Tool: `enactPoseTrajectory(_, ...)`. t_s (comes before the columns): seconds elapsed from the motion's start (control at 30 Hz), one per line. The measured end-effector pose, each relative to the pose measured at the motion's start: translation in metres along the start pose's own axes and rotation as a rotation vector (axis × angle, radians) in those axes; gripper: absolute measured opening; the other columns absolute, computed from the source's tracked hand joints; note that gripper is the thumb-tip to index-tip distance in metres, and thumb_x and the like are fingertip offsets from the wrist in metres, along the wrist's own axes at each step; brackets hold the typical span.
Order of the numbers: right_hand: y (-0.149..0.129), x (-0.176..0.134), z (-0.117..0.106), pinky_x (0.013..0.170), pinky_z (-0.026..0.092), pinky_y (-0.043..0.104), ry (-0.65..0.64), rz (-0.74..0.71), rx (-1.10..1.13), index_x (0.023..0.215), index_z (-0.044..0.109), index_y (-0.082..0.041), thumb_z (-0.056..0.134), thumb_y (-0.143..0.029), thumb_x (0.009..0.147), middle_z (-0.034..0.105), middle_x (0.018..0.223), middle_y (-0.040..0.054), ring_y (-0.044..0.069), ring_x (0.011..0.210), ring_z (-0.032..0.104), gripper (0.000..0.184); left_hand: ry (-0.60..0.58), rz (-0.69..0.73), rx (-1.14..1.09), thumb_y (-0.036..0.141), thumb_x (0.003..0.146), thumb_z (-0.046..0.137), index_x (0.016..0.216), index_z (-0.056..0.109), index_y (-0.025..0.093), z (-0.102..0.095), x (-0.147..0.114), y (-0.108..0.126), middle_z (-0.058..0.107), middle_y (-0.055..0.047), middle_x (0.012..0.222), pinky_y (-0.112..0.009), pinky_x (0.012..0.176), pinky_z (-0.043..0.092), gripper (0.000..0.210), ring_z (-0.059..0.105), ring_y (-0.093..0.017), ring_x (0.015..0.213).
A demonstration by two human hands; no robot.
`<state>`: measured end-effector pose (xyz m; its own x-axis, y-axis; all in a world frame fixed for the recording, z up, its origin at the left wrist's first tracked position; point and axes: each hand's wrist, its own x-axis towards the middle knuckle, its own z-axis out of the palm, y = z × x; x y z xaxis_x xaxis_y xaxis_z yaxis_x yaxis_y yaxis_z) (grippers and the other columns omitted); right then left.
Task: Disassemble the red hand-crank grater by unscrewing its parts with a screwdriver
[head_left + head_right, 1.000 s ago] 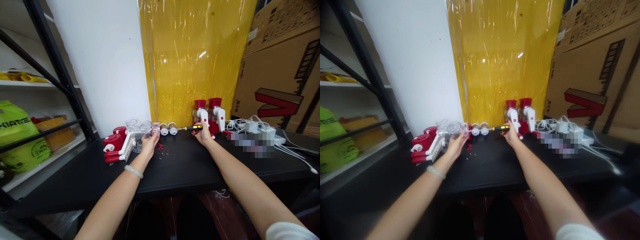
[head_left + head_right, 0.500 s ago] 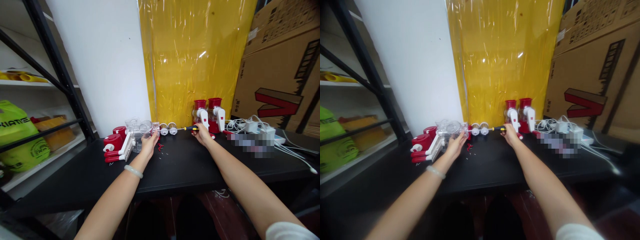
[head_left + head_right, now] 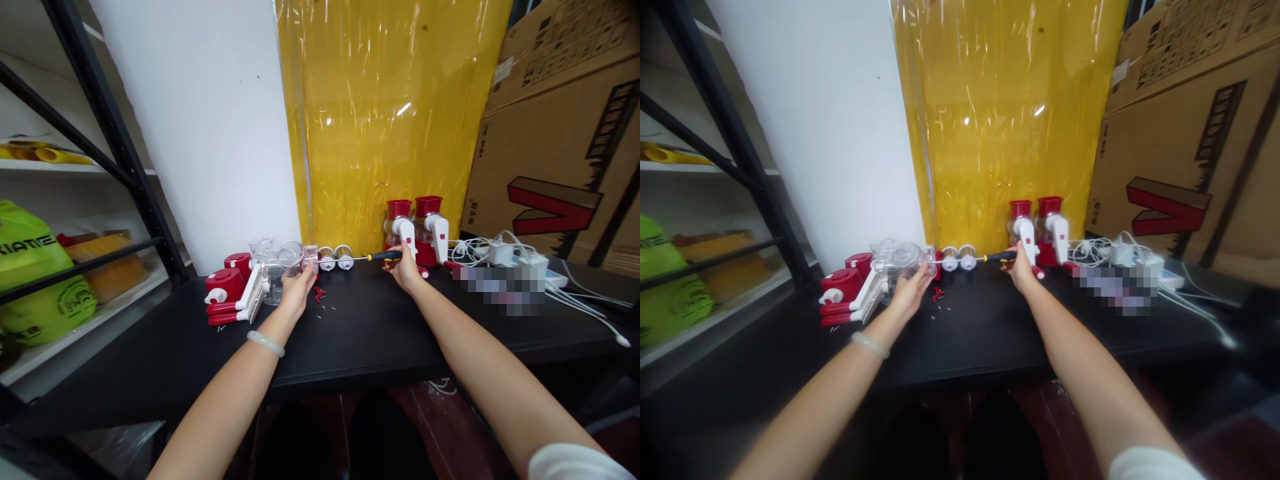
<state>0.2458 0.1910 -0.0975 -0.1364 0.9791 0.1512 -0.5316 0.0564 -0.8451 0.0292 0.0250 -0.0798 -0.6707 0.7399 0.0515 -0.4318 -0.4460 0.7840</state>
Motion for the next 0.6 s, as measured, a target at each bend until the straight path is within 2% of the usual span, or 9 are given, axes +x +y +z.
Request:
enactPoseTrajectory(0.1, 0.0047, 0.003, -0.0021, 0.043, 0.045, 0.025, 0.01, -0.032, -0.137, 0.073, 0.048, -0.024, 0.054, -0.067, 0.086, 0.041, 0.041, -0.0068, 0.01, 0.035, 0.039, 0.045, 0.019, -0.006, -0.018, 0.008, 0.077, 0.079, 0.124, 0.046, 0.019, -0.0003, 0.0018, -0.0004, 0.07, -0.005, 0.095, -0.032, 0.087, 0.06, 0.058, 0.072, -0.011, 0.074)
enactPoseTrajectory(0.17, 0.0068, 0.0029, -0.0039, 0.043, 0.045, 0.023, -0.019, -0.052, -0.195, 0.073, 0.046, -0.025, 0.064, -0.063, 0.082, 0.034, 0.038, -0.0102, 0.008, 0.033, 0.034, 0.044, 0.027, -0.007, -0.017, 0.008, 0.078, 0.078, 0.125, 0.045, 0.019, -0.0002, 0.0021, -0.0003, 0.07, -0.005, 0.095, -0.032, 0.087, 0.06, 0.059, 0.072, -0.011, 0.074)
enactPoseTrajectory(0.23, 0.0077, 0.0018, -0.0051, 0.044, 0.046, 0.021, -0.047, -0.047, -0.196, 0.072, 0.045, -0.024, 0.069, -0.057, 0.08, 0.032, 0.038, -0.0113, 0.007, 0.033, 0.033, 0.042, 0.029, -0.002, -0.009, 0.008, 0.078, 0.078, 0.125, 0.044, 0.019, 0.0002, 0.001, 0.0003, 0.07, -0.005, 0.095, -0.031, 0.087, 0.06, 0.059, 0.073, -0.011, 0.075)
enactPoseTrajectory(0.47, 0.0059, 0.0015, -0.0031, 0.049, 0.046, 0.022, -0.068, -0.033, -0.023, 0.074, 0.049, -0.023, 0.067, -0.033, 0.077, 0.043, 0.047, -0.0083, 0.008, 0.042, 0.039, 0.021, 0.005, 0.0, -0.006, 0.006, 0.078, 0.077, 0.124, 0.045, 0.02, 0.0016, -0.0031, 0.0021, 0.071, -0.004, 0.093, -0.029, 0.085, 0.06, 0.058, 0.072, -0.011, 0.075)
enactPoseTrajectory(0.6, 0.0049, 0.0035, -0.0036, 0.05, 0.046, 0.023, -0.096, -0.005, 0.045, 0.071, 0.049, -0.022, 0.063, -0.028, 0.074, 0.051, 0.053, -0.0052, 0.008, 0.045, 0.041, 0.016, 0.021, -0.009, -0.014, 0.007, 0.077, 0.079, 0.131, 0.041, 0.021, -0.0004, 0.0003, -0.0002, 0.071, -0.005, 0.096, -0.03, 0.086, 0.06, 0.067, 0.073, -0.012, 0.075)
